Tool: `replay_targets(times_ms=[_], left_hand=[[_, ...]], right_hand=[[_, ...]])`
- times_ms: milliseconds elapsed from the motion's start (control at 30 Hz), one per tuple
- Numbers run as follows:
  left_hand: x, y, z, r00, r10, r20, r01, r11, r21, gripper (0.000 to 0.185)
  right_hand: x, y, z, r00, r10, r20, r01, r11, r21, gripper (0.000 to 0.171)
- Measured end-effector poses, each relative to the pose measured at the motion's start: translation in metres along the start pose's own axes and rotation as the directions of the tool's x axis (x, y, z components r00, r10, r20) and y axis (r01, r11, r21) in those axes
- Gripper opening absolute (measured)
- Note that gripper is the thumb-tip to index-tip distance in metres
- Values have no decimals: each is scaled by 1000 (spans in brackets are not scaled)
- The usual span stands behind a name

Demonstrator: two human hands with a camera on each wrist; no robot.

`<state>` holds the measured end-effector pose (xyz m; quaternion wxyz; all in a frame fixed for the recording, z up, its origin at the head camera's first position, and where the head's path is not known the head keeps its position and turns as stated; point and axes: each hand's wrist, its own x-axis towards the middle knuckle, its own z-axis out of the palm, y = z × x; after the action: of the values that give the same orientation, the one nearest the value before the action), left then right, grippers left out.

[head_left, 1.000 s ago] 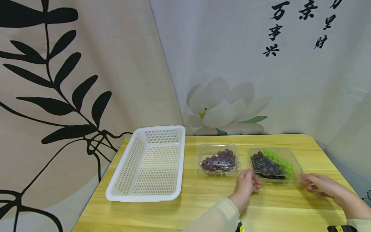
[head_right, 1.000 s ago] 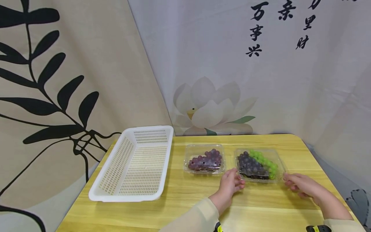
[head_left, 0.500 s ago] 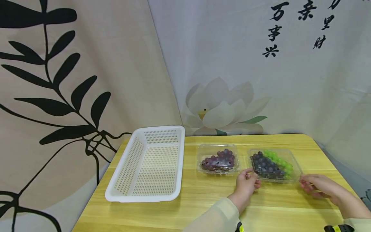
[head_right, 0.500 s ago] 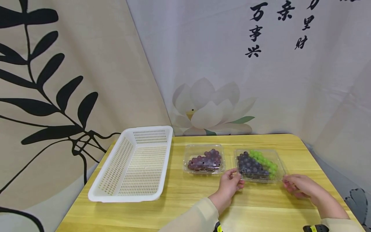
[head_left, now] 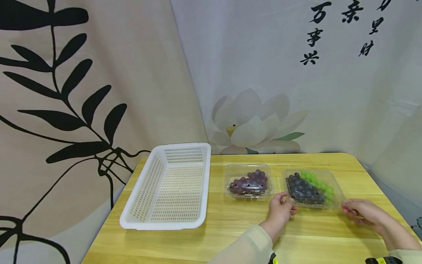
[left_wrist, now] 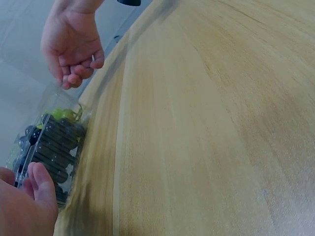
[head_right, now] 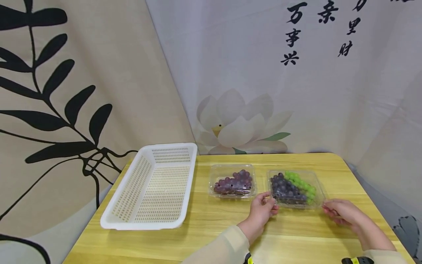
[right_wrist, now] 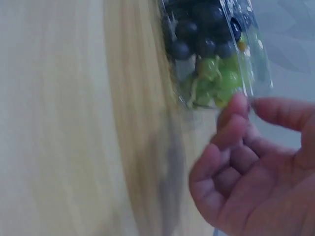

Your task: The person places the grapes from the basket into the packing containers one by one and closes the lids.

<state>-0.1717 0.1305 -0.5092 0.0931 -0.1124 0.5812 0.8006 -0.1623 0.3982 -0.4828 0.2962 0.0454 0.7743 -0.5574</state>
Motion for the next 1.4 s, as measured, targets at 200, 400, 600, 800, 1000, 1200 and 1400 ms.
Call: replay_targets(times_ms=[200,400,600,800,1000,1200,1400], left_hand=[[-3,3,2,999,-53,-2,53,997,56,26],[-5,4,3,992,-125,4,124,990,74,16],[-6,4,2,986,-157,62,147,977,153,18],[-6,6,6,988,-147,51,139,980,140,19],[-4,6,8,991,-132,27,128,985,118,18],[0,1,7,995,-101,23,97,987,129,18],[-3,-1,5,992,-118,44,111,984,136,20]], right_hand=[[0,6,-12,991,8,130,-16,998,60,29],[3,-1,-20,996,81,-42,-81,997,-10,58],[13,-10,-10,985,32,-172,-39,999,-38,69],[19,-11,0,976,-51,-214,43,998,-42,64],[21,-11,2,967,-68,-245,58,997,-49,57],[22,-13,3,964,-55,-261,46,998,-44,57],[20,-9,4,956,-51,-288,37,998,-54,63]])
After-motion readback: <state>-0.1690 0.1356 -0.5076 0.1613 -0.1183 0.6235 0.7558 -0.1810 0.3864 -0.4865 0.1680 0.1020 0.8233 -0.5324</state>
